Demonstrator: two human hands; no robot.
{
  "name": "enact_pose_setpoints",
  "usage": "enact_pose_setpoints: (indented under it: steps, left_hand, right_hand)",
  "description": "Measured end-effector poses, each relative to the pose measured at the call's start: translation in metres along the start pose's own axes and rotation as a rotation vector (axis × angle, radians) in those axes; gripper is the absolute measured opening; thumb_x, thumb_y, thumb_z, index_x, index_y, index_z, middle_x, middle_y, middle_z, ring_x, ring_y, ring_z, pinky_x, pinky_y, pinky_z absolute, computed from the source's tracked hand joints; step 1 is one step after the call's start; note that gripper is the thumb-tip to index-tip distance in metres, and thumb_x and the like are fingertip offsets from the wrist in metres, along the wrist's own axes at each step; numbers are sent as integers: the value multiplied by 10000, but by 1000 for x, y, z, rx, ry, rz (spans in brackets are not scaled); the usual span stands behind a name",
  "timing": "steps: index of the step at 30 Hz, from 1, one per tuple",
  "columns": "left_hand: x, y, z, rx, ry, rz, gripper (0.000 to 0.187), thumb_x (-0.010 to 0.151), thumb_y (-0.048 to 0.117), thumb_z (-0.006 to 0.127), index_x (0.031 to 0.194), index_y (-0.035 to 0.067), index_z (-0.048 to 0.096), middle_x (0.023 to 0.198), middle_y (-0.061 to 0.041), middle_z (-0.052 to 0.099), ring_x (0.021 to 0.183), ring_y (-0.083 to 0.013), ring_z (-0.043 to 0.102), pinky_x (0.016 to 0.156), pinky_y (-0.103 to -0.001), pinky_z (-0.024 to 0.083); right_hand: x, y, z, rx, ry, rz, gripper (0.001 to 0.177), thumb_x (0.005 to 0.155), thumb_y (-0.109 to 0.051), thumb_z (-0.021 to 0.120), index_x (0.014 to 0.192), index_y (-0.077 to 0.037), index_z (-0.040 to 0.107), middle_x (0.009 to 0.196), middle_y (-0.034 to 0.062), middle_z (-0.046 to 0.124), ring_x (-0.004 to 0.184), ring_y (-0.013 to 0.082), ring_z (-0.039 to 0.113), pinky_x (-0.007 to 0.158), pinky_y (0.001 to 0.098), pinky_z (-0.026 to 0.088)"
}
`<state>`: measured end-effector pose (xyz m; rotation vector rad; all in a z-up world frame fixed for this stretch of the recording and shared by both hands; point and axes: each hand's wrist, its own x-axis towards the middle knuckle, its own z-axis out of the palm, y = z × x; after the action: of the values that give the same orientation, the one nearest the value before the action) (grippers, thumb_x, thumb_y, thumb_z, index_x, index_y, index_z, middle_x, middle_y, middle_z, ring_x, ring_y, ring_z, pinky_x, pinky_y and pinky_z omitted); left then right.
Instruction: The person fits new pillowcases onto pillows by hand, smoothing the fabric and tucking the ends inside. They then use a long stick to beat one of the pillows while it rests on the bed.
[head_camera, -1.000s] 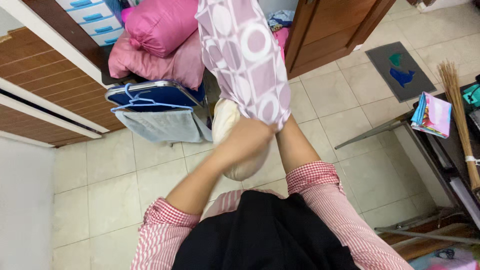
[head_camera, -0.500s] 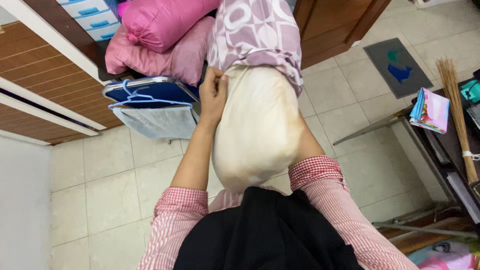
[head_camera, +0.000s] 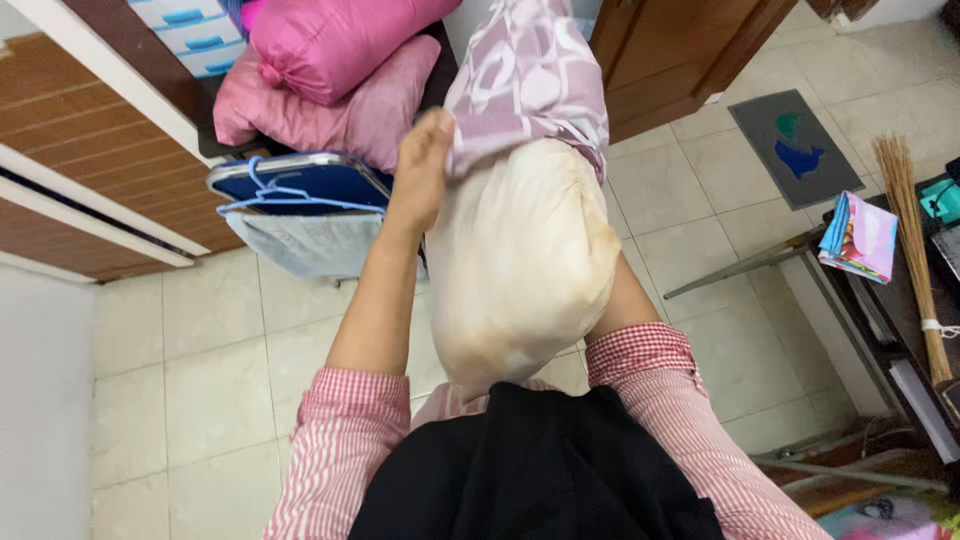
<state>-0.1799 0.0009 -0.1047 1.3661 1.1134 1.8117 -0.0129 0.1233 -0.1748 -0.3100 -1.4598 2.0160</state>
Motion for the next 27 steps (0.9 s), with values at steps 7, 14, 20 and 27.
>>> enact_pose_setpoints:
  steps: [7, 14, 20, 27]
  left_hand:
    - [-44, 130, 79, 658, -308, -17, 382, 838, 211, 849, 1095, -11, 673, 853, -20, 645, 774, -104, 593, 729, -292, 491]
    - [-20, 93, 67, 259, -112, 131, 163, 966, 101, 754, 1074, -15, 717, 940, 7, 694, 890, -63, 584, 813, -249, 494]
    - [58, 34, 6, -19, 222, 198, 147, 1041, 110, 671, 1051, -28, 719, 893, -8, 702, 776, -62, 596, 701, -228, 481]
    - [74, 18, 10, -43, 130, 157, 150, 979, 48, 646, 1106, -20, 689, 940, -16, 734, 813, -74, 655, 752, -237, 543]
  right_hand:
    - [8, 0, 13, -6, 31, -86, 975, 915, -564, 685, 1601, -42, 231, 1633, 138, 341, 1533, 260, 322, 1273, 406, 272]
    - [-9, -5, 29, -61, 78, -142, 1029, 925, -603, 673, 1636, -43, 183, 1681, 128, 292, 1576, 257, 276, 1303, 405, 237]
    - [-77, -26, 65, -182, 82, -261, 1076, 933, -636, 662, 1666, -45, 141, 1722, 120, 250, 1613, 254, 237, 1328, 405, 207]
    - [-143, -43, 137, -1000, 339, -546, 1353, 626, -414, 946, 1629, -32, 122, 1646, 272, 251, 1547, 388, 240, 1261, 465, 259]
